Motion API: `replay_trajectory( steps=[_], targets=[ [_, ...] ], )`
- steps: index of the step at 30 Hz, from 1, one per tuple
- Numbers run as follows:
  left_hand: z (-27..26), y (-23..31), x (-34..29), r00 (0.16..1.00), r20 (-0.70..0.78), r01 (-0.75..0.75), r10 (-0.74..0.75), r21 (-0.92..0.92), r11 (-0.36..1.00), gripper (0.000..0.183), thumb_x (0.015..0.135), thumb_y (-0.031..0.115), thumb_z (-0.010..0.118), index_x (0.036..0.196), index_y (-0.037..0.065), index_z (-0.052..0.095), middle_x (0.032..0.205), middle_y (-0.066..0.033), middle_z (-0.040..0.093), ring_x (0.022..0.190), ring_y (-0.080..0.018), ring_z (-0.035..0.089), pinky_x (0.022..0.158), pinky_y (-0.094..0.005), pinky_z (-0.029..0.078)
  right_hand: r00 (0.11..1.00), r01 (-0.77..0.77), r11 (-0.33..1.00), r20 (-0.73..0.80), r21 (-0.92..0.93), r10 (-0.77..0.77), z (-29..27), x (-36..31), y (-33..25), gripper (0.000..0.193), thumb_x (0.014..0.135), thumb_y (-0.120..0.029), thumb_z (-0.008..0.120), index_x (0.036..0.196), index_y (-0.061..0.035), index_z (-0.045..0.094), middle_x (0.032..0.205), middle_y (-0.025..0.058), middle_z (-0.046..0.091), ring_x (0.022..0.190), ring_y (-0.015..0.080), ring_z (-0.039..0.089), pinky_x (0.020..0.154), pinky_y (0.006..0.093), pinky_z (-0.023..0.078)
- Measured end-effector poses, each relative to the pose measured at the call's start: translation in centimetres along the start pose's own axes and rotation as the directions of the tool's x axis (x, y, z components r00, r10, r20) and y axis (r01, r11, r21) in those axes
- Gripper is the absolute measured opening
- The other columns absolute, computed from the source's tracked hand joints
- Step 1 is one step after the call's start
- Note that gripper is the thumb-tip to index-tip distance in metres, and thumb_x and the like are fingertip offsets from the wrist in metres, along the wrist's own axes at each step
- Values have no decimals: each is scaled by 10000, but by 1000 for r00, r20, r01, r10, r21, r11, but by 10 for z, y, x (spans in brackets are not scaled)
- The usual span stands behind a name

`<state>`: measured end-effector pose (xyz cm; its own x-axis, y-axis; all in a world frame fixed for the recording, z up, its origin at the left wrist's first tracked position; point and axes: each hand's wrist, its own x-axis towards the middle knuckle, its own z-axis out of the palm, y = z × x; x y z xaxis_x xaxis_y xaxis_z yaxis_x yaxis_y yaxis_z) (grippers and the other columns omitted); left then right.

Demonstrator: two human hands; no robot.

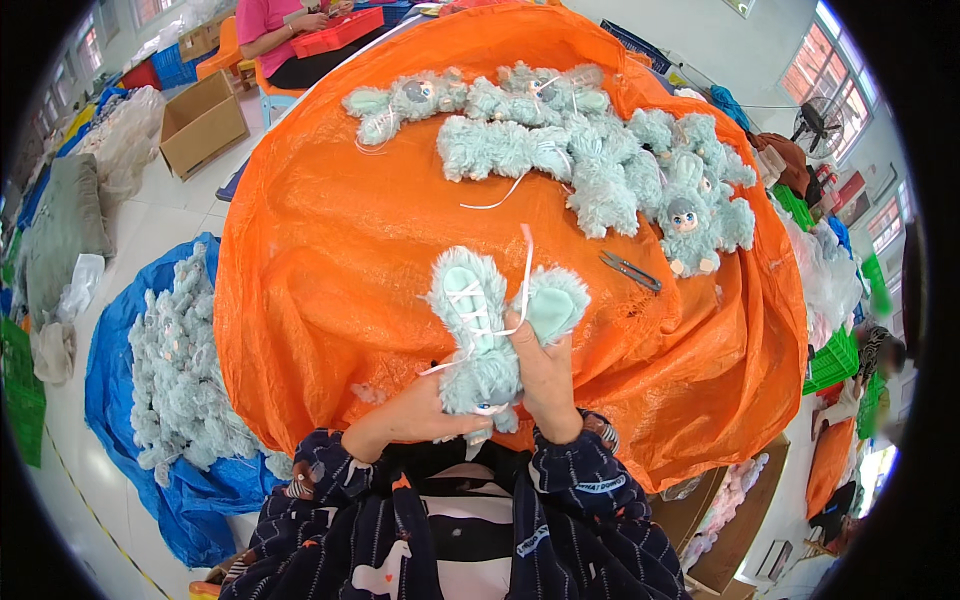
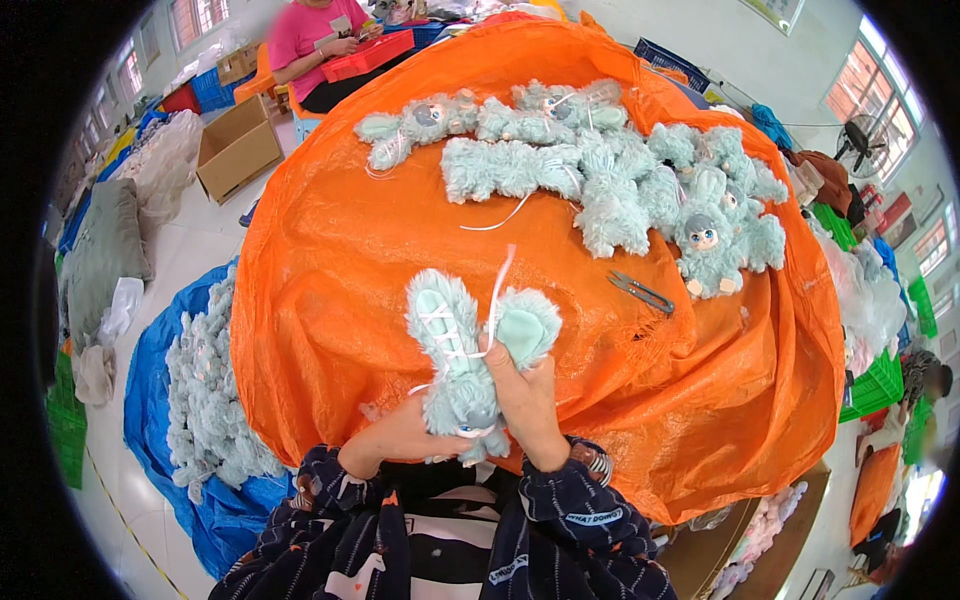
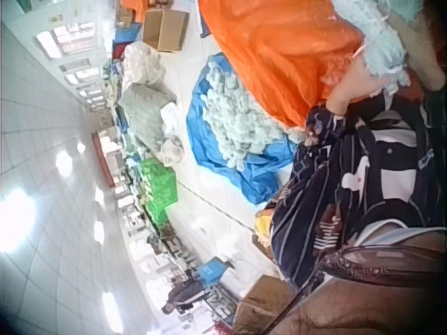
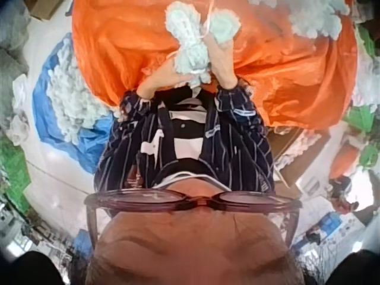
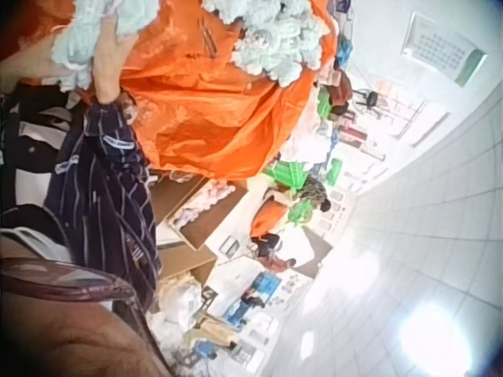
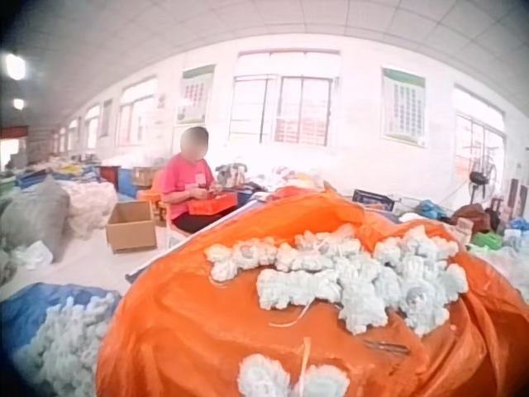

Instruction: The person repeatedly picks up light blue stuffed bunny toys from a large orange sack, ties a white string around each one, and places the finished items into a cardboard box. The process is repetitive and continues throughout the clip.

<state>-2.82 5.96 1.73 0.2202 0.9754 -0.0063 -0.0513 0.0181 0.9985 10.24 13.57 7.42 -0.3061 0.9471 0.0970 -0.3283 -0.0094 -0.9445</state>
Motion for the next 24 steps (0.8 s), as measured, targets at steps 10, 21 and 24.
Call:
replay_trajectory(
  steps=[10, 21, 24],
  targets=[
    [3, 35, 20, 949, -168, -211, 266, 289, 934, 344, 860, 90, 464, 1188, -6, 423, 1118, -119, 502, 1035, -223, 469, 874, -325, 361, 982, 44, 993, -190, 113, -22, 9, -14, 22, 180, 845, -135, 544, 885, 33, 596, 826, 24, 594, 741, 79, 526, 649, 229, 423],
    [-17, 26, 26, 905, -394, -175, 162, 3, 985, 251, 862, 77, 465, 1100, -1, 477, 1028, -83, 528, 949, -170, 502, 793, -300, 419, 933, 308, 896, 288, -319, -218, -27, -16, 27, 571, 738, -148, 642, 1215, 30, 383, 1113, 145, 509, 965, 207, 529, 832, 295, 420],
    [-13, 25, 31, 896, -428, -229, 117, -220, 948, 265, 865, 90, 469, 1112, -3, 466, 1041, -85, 523, 945, -170, 506, 811, -302, 419, 942, 148, 894, 336, -424, 4, -16, -34, 21, 748, 684, -211, 686, 1278, 6, 285, 1090, 174, 508, 999, 264, 521, 845, 313, 410]
  ],
)
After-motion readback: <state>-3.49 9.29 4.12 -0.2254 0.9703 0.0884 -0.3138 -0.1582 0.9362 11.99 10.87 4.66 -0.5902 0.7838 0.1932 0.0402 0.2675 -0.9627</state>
